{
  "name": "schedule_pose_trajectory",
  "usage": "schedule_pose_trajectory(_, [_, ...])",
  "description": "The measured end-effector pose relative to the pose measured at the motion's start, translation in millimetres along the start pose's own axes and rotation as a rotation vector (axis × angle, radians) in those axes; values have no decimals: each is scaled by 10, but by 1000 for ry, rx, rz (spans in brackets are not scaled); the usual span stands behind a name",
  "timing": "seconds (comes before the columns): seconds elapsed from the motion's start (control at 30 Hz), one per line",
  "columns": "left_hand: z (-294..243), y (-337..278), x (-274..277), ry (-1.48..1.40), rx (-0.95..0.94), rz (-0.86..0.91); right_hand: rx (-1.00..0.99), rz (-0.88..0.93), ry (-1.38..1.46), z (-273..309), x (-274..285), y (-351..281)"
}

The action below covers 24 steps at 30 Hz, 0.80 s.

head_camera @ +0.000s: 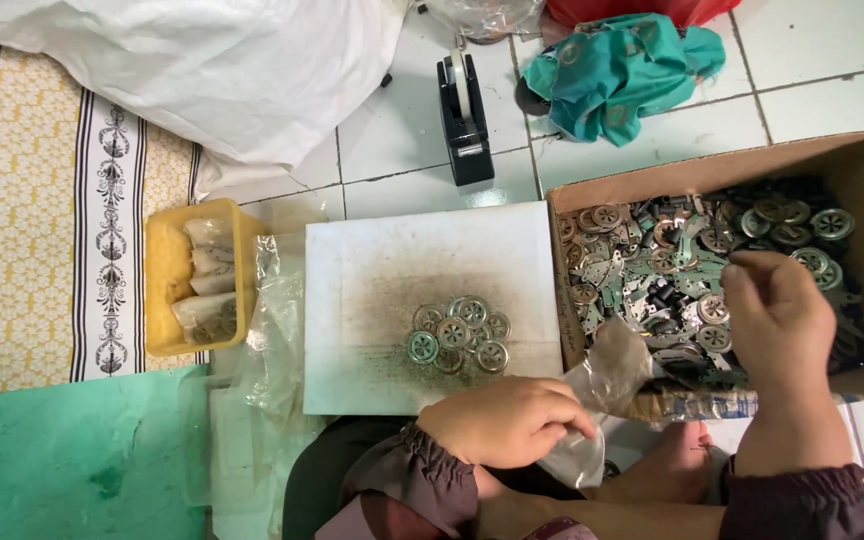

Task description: Sorting and inspecting small circular metal parts by picking them from a large box, arranging them on a board, and then placing them into a plastic bag.

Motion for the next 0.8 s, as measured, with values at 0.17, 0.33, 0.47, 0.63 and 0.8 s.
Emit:
schedule_pose_trajectory(0.17, [-203,-83,28,-93,-124,306,-39,273,-240,-189,-254,71])
schedule_pose_trajectory(0.33, [-135,-131,-101,-156,-201,391,93,338,-402,-556,-526,38])
schedule_pose_trajectory(0.47, [-58,-71,-238,-85,-170,351,169,388,-587,-920,-770,-42])
schedule_pose_trajectory(0.63, [-8,-6,-408,8,-128,309,103,491,-636,-883,-864,-74])
schedule_pose_trajectory(0.8, [-95,1,-381,46,-162,111,117,565,-665,-726,-820,-64])
Point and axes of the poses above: each hand's wrist, its own y-axis towards the middle knuckle, its own x-axis out of the back of the hand, z = x × y, the point moved 1 cm from there along y, towards the middle knuckle, and after that the axes turned 8 degrees about x, right-handed, at the moved point
